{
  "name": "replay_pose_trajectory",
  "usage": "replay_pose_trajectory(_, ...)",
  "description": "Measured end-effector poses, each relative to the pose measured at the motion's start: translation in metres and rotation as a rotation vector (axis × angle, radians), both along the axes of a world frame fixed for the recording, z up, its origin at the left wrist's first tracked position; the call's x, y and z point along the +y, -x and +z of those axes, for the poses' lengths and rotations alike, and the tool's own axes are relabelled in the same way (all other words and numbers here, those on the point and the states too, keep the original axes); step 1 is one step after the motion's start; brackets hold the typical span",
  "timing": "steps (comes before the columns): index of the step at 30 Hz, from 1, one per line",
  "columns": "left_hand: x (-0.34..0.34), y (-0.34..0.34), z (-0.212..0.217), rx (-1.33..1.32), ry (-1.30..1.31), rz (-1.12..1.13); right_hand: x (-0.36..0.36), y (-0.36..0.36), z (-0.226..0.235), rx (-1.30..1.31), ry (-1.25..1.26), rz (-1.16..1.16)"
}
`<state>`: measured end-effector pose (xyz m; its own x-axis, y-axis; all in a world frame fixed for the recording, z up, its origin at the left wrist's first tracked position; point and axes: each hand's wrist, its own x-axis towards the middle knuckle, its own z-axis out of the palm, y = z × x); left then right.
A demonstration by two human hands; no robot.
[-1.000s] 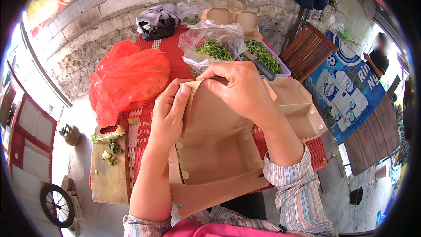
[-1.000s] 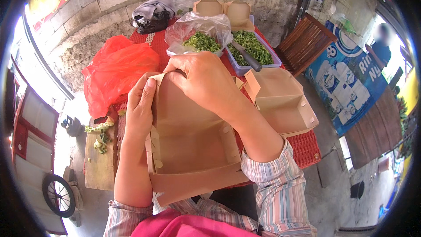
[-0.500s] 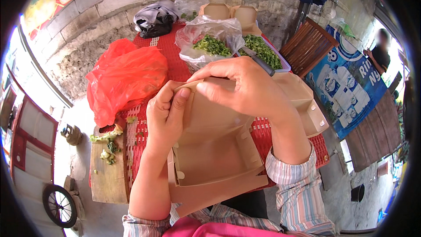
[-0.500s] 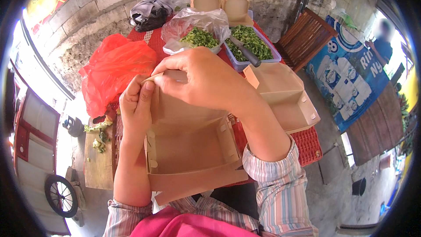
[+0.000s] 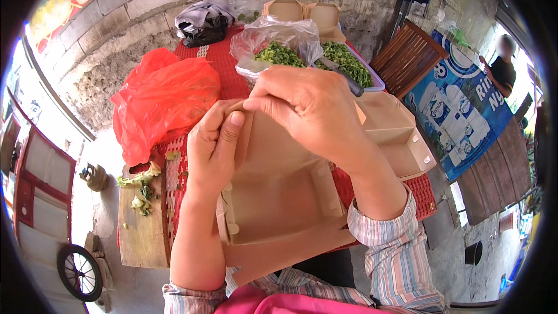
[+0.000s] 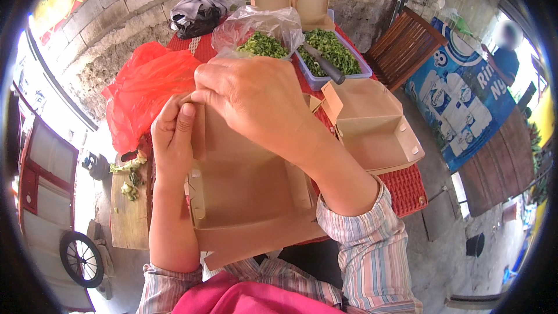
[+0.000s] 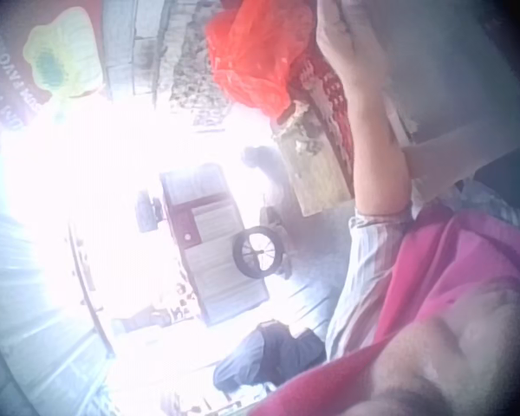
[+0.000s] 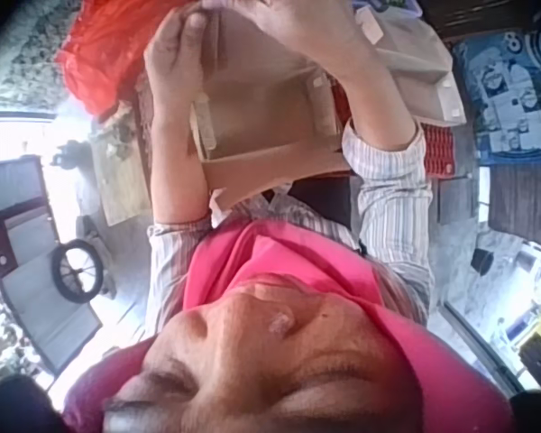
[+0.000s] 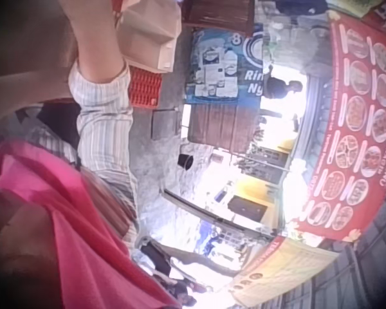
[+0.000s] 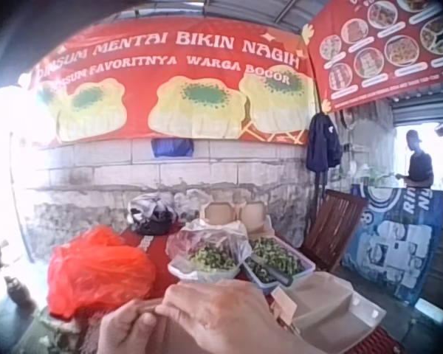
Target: The person assembles flat cardboard boxes by folding the sides and tucking the flaps to form a three-dimensional container. They repeatedly pick up flat sheets, fold them into box shapes, and stack the finished boxes on the table.
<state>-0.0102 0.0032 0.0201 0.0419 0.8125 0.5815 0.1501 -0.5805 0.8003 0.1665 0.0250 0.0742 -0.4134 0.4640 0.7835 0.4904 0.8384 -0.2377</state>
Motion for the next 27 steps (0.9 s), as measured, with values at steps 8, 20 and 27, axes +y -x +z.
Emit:
replay_pose_trajectory(8, 0.019, 0.018, -0.004, -0.134, -0.066, 0.328, 0.010, -0.009, 0.013, 0.096, -0.416, -0.248)
replay_pose_trajectory(20, 0.027, 0.031, -0.009, -0.308, -0.108, 0.420, 0.037, -0.018, -0.008, 0.577, 0.736, 0.326)
replay_pose_trajectory(27, 0.030, 0.026, -0.009, -0.384, -0.052, 0.394, 0.041, -0.007, -0.018, 0.508, 0.384, 0.128)
